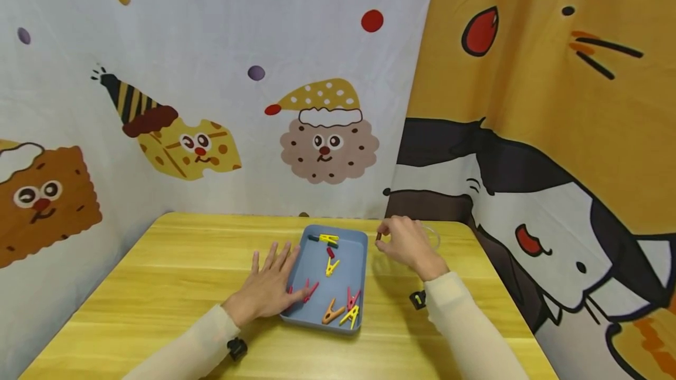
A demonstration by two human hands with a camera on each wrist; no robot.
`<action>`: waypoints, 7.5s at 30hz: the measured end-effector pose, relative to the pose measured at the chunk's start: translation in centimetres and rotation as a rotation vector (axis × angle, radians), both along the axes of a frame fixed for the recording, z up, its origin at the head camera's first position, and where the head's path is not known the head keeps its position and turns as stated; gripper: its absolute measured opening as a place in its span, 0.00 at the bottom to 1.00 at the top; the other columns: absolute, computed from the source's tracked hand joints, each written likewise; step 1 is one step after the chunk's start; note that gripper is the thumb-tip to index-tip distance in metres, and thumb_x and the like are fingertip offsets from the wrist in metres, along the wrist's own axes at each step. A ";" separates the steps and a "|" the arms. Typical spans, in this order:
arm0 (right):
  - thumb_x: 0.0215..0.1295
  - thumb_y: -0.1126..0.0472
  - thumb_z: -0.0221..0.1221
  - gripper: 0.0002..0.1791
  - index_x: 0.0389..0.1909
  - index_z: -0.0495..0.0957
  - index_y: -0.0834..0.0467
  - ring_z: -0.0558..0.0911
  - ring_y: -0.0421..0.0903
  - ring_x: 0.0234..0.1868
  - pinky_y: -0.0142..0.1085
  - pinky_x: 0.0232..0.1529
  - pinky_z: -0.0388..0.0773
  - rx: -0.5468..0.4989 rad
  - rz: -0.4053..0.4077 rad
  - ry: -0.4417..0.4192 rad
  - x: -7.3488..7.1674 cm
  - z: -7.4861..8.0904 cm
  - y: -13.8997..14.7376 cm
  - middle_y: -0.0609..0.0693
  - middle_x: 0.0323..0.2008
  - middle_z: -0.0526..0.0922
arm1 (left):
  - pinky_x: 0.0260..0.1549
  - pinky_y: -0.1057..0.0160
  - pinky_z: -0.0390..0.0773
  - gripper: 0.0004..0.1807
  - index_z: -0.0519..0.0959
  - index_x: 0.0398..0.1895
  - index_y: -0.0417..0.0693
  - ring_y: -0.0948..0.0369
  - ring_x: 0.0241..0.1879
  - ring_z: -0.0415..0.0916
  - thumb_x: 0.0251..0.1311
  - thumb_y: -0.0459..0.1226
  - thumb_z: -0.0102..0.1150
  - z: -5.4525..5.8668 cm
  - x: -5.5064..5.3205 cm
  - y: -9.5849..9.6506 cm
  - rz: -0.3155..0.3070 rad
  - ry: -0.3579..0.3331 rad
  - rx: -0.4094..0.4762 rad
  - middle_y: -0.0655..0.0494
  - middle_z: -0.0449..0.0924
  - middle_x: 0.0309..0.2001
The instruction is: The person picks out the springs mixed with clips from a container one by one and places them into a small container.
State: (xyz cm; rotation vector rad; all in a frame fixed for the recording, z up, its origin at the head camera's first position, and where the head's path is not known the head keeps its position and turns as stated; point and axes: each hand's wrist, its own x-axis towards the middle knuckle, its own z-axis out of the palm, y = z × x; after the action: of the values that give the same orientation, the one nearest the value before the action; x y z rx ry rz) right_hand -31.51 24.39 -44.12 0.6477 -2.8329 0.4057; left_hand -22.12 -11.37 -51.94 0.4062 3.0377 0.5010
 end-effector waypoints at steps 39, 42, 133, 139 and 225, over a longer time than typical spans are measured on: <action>0.73 0.54 0.79 0.10 0.48 0.95 0.55 0.93 0.57 0.49 0.58 0.53 0.90 -0.019 -0.075 0.024 0.1 0.8 3.2 0.56 0.49 0.95 | 0.90 0.18 0.38 0.62 0.50 1.00 0.52 0.35 0.98 0.40 0.78 0.76 0.57 -0.3 -0.2 0.0 0.002 0.001 -0.005 0.42 0.48 0.98; 0.73 0.54 0.79 0.12 0.51 0.95 0.55 0.93 0.58 0.51 0.60 0.54 0.90 -0.026 -0.090 0.009 0.0 0.9 3.4 0.56 0.50 0.95 | 0.90 0.18 0.38 0.62 0.50 0.99 0.51 0.35 0.98 0.41 0.78 0.76 0.56 -0.3 -0.2 0.0 0.001 0.003 -0.007 0.41 0.48 0.98; 0.79 0.57 0.74 0.16 0.62 0.93 0.57 0.90 0.66 0.58 0.65 0.54 0.89 -0.113 -0.135 0.047 0.5 0.2 6.0 0.63 0.58 0.91 | 0.90 0.18 0.38 0.61 0.50 0.99 0.51 0.35 0.98 0.40 0.78 0.75 0.57 0.2 0.0 0.0 0.000 -0.004 -0.015 0.43 0.46 0.98; 0.78 0.57 0.75 0.18 0.63 0.93 0.57 0.90 0.66 0.59 0.65 0.55 0.88 -0.110 -0.120 0.050 0.6 -0.2 5.4 0.64 0.60 0.90 | 0.90 0.18 0.39 0.61 0.50 0.99 0.51 0.35 0.98 0.40 0.79 0.75 0.56 0.2 0.0 0.0 0.000 -0.005 -0.021 0.42 0.47 0.98; 0.76 0.53 0.78 0.22 0.67 0.92 0.52 0.90 0.58 0.66 0.62 0.70 0.87 -0.012 0.117 -0.033 -1.5 -1.2 -8.2 0.52 0.64 0.94 | 0.90 0.18 0.38 0.60 0.50 1.00 0.52 0.35 0.98 0.39 0.79 0.73 0.59 0.0 -0.2 -0.1 0.001 -0.007 -0.010 0.41 0.47 0.98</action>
State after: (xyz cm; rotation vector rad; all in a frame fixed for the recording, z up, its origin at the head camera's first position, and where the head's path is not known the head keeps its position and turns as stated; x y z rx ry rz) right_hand -32.96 16.14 -45.30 0.8142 -2.8297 0.4559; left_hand -22.30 -11.48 -51.90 0.4012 3.0322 0.4865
